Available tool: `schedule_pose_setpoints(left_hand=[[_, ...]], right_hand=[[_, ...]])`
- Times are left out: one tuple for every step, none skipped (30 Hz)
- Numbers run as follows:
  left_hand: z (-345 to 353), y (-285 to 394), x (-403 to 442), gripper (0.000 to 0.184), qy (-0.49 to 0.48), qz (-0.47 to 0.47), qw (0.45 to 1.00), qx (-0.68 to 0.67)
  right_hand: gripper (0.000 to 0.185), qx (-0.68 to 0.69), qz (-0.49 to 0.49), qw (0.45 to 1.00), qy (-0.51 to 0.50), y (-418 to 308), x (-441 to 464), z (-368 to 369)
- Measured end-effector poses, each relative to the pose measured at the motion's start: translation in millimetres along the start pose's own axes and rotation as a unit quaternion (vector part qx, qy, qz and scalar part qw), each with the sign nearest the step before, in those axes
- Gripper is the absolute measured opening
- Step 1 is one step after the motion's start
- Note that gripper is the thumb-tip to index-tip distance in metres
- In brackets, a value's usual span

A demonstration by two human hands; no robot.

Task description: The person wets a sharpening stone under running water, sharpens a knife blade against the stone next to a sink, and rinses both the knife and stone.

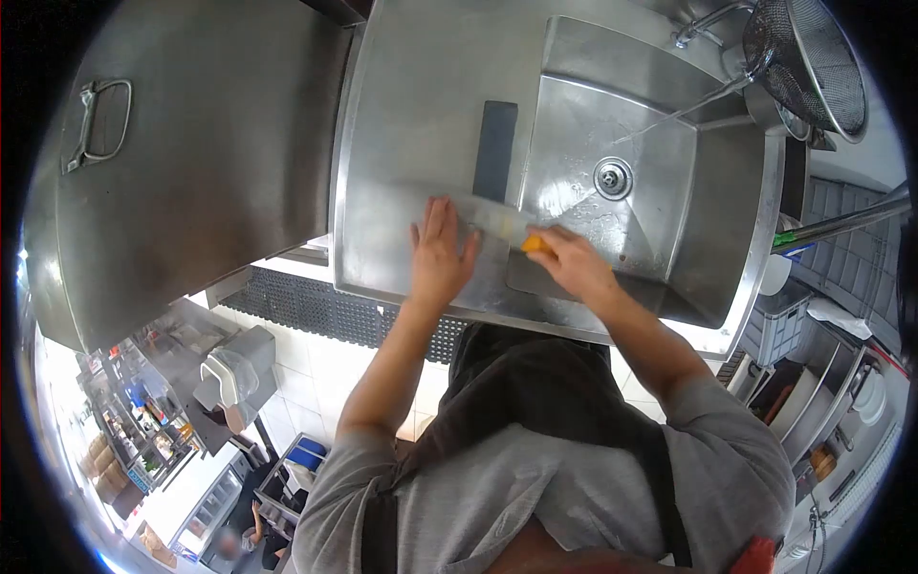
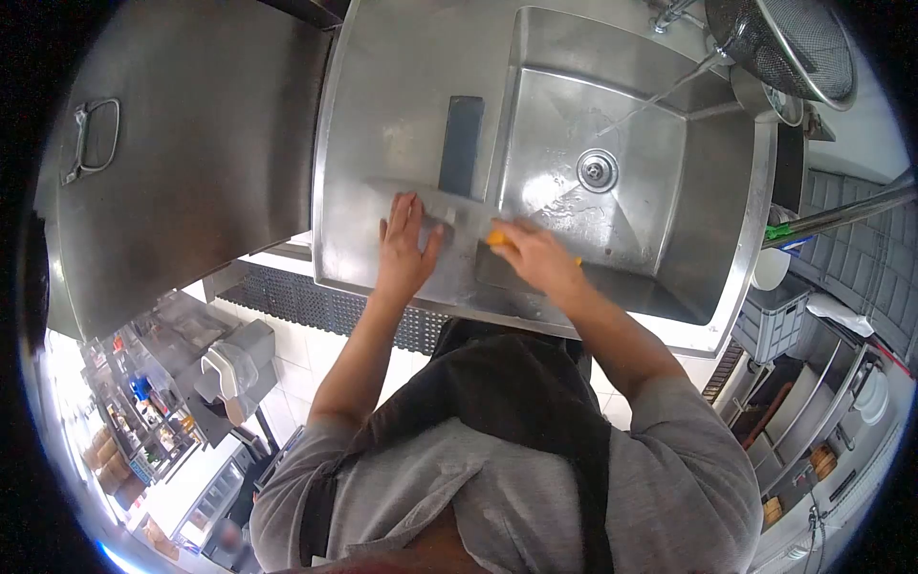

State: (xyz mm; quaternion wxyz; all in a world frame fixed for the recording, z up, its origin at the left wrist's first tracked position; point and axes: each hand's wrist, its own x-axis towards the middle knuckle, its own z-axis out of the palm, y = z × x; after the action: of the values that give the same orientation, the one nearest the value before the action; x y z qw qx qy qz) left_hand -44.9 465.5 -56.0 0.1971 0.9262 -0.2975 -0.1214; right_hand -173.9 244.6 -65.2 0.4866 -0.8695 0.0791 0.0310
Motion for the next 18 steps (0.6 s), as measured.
schedule_pose_setpoints(left_hand=[[4, 0, 18, 0.06, -0.002, 0.008, 1.0, 0.014], [9, -1, 43, 0.058, 0.028, 0.034, 0.999, 0.017], [13, -2, 71, 0.056, 0.058, 0.062, 0.996, 0.019], [14, -4, 104, 0.054, 0.066, 0.076, 0.995, 0.004], [15, -3, 126, 0.053, 0.073, 0.091, 0.993, -0.012], [16, -1, 133, 0.053, 0.072, 0.094, 0.993, -0.015], [16, 1, 138, 0.049, 0.068, 0.092, 0.993, -0.01], [17, 4, 142, 0.045, 0.063, 0.09, 0.994, -0.004], [20, 7, 127, 0.045, 0.048, 0.095, 0.994, 0.015], [23, 13, 100, 0.046, 0.034, 0.099, 0.994, 0.035], [29, 21, 67, 0.046, 0.05, 0.105, 0.993, 0.029], [34, 31, 39, 0.047, 0.066, 0.111, 0.991, 0.024], [31, 43, 24, 0.047, 0.066, 0.113, 0.991, 0.024], [25, 58, 13, 0.047, 0.037, 0.115, 0.993, 0.018], [19, 66, 9, 0.048, 0.007, 0.116, 0.993, 0.011], [19, 66, 21, 0.048, 0.005, 0.115, 0.993, 0.009], [23, 64, 48, 0.048, 0.027, 0.128, 0.991, 0.028], [26, 62, 75, 0.048, 0.054, 0.142, 0.987, 0.047]], right_hand=[[0.04, 0.0, 0.0, 1.0, -0.002, 0, 9, -7], [0.04, -0.01, 0.028, 1.0, 0.01, 4, 29, -18], [0.041, -0.021, 0.054, 0.998, 0.024, 10, 49, -27], [0.041, -0.022, 0.055, 0.998, 0.026, 17, 66, -32], [0.04, -0.048, 0.011, 0.996, 0.068, 24, 83, -36], [0.04, -0.075, -0.033, 0.991, 0.11, 28, 89, -38], [0.04, -0.077, -0.031, 0.99, 0.111, 29, 82, -37], [0.039, -0.069, -0.019, 0.991, 0.115, 29, 68, -33], [0.038, -0.061, -0.007, 0.991, 0.118, 26, 52, -27], [0.038, -0.046, 0.038, 0.994, 0.092, 19, 25, -25], [0.038, -0.031, 0.082, 0.994, 0.068, 12, -6, -24], [0.038, -0.021, 0.091, 0.993, 0.075, 5, -39, -21], [0.038, -0.01, 0.101, 0.991, 0.082, 3, -59, -20], [0.038, -0.01, 0.101, 0.991, 0.082, 6, -61, -24], [0.038, -0.011, 0.102, 0.99, 0.095, 9, -63, -27], [0.038, -0.012, 0.103, 0.989, 0.106, 7, -66, -28], [0.038, -0.05, 0.117, 0.986, 0.104, 15, -50, -32], [0.038, -0.051, 0.116, 0.986, 0.104, 17, -28, -38]])
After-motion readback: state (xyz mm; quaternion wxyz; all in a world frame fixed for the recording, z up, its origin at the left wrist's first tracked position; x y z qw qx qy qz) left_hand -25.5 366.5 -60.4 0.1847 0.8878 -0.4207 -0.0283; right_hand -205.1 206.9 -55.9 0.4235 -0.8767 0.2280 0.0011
